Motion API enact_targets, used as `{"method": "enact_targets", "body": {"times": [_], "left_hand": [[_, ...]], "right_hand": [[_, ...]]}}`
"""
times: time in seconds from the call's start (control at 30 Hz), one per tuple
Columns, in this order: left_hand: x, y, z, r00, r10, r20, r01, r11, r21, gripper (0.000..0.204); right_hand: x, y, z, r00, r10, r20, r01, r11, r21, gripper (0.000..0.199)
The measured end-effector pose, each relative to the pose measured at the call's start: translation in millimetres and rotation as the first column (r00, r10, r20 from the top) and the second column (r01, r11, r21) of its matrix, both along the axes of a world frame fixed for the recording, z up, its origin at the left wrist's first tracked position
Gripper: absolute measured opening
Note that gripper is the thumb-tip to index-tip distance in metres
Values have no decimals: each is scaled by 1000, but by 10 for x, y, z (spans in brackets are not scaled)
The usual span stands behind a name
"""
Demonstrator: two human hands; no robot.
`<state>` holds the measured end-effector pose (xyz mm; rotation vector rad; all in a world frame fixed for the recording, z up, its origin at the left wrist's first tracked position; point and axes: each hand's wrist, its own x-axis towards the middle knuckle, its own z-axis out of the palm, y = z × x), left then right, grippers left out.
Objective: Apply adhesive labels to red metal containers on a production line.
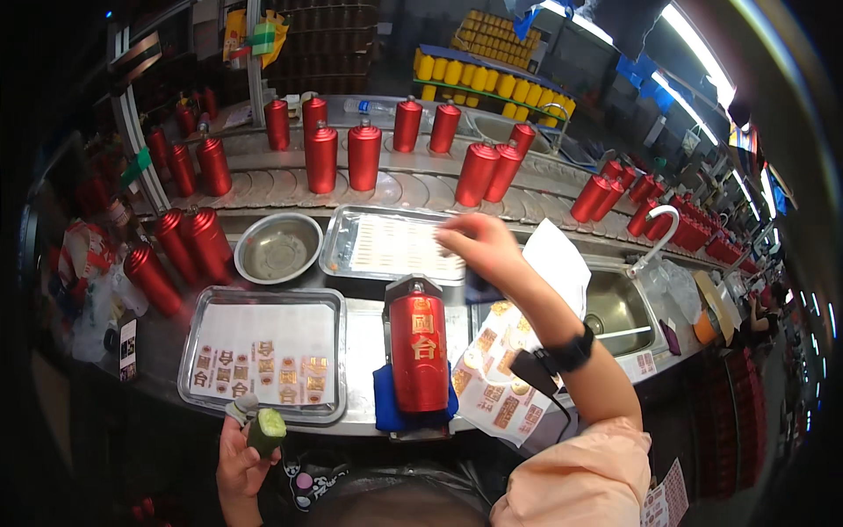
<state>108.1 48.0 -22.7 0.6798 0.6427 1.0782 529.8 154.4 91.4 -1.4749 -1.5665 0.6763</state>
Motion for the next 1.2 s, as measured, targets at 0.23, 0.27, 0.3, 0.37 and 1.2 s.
{"method": "enact_targets", "body": {"times": [0.23, 0.27, 0.3, 0.37, 1.2], "left_hand": [[313, 100, 81, 991, -131, -32, 133, 985, 105, 96], [368, 108, 86, 989, -144, -32, 146, 986, 85, 95], [418, 109, 93, 987, -161, -24, 162, 983, 84, 94], [519, 113, 100, 982, -187, 6, 185, 978, 95, 90], [1111, -78, 464, 959, -278, -59, 277, 961, -22, 96]], "right_hand": [[231, -1326, -845, 962, -237, -136, 195, 945, -263, 33], [154, -1458, -918, 957, -246, -153, 196, 939, -283, 34], [60, -1576, -982, 955, -246, -167, 186, 933, -309, 35], [-131, -1738, -1087, 948, -241, -210, 160, 927, -340, 38], [492, -2340, -1347, 730, -660, 178, 672, 740, -12, 31]]}}
